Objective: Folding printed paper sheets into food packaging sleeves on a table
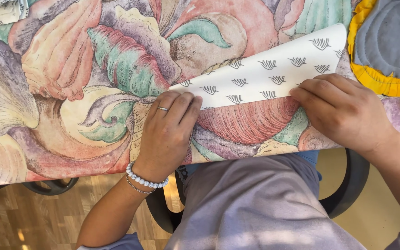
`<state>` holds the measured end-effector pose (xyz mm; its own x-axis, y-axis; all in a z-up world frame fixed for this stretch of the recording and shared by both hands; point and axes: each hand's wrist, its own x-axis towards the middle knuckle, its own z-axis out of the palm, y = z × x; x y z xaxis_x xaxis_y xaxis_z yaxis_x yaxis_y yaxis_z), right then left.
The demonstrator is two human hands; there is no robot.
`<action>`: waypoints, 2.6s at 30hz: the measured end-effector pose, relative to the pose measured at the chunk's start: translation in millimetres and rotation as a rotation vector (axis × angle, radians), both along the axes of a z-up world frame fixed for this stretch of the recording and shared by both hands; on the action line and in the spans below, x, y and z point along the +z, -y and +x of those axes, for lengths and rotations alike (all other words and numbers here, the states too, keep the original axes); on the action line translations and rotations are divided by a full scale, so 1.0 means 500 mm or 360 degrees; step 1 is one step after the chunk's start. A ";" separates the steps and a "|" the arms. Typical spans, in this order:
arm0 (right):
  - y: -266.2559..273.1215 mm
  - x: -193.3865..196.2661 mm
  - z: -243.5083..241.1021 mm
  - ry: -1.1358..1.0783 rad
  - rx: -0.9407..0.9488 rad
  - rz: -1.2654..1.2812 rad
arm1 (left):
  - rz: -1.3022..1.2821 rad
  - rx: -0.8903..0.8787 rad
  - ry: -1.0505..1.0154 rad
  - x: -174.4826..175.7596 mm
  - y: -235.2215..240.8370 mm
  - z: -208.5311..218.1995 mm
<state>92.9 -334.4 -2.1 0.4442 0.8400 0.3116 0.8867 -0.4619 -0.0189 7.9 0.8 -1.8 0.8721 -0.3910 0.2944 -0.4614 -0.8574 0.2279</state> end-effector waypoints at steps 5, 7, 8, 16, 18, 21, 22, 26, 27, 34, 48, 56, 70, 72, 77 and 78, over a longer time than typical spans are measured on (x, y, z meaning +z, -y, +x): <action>-0.074 0.011 -0.006 -0.0059 0.0133 0.0164 | 0.0037 -0.0068 -0.0041 0.004 -0.010 0.003; -0.100 0.005 -0.012 0.0028 0.0134 0.0022 | 0.0079 -0.0105 -0.0038 0.001 -0.015 0.001; -0.110 0.006 -0.013 0.0028 0.0136 0.0025 | 0.0082 -0.0103 -0.0038 0.001 -0.015 0.001; -0.102 0.019 -0.013 0.0018 0.0099 -0.0125 | -0.0006 -0.0165 0.0009 -0.008 -0.021 -0.003; -0.078 0.033 -0.011 0.0035 0.0069 -0.0172 | -0.0013 -0.0151 0.0019 -0.010 -0.021 -0.002; -0.032 0.031 -0.011 0.0107 0.0012 -0.0265 | -0.0031 -0.0134 0.0010 -0.013 -0.021 -0.002; -0.015 0.026 -0.013 0.0160 -0.0017 -0.0311 | -0.0040 -0.0131 -0.0012 -0.013 -0.021 -0.002; -0.004 0.014 -0.007 0.0220 0.0038 -0.0307 | -0.0054 -0.0109 -0.0009 -0.012 -0.017 -0.009; -0.004 0.013 -0.007 0.0229 0.0061 -0.0307 | -0.0052 -0.0092 -0.0022 -0.011 -0.016 -0.009; -0.006 0.017 0.003 0.0163 0.0085 -0.0269 | 0.0137 0.0029 -0.0042 -0.013 -0.011 -0.009; -0.129 0.026 0.002 0.0007 0.0301 -0.0144 | 0.0324 0.0017 -0.0145 -0.004 0.001 0.000; -0.037 0.027 -0.003 0.0131 0.0117 -0.0249 | 0.0335 0.0081 -0.0028 -0.013 0.009 0.005; -0.262 0.002 0.031 0.0148 -0.0035 -0.0468 | 0.0438 0.0123 -0.0031 -0.014 0.015 0.008; -0.242 0.008 0.043 0.0134 -0.0067 -0.0404 | 0.0382 0.0113 -0.0054 -0.014 0.010 0.006; -0.085 -0.015 0.099 0.0284 -0.0345 -0.0385 | 0.0376 0.0115 -0.0104 -0.021 0.005 0.004; -0.038 -0.025 0.110 0.0272 -0.0482 -0.0370 | 0.0374 0.0097 -0.0115 -0.021 0.004 0.004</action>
<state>148.0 -315.3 -14.4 0.6402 0.7361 0.2200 0.6915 -0.6769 0.2523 10.1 -1.0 -12.3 0.9115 -0.3874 0.1379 -0.3970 -0.9165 0.0495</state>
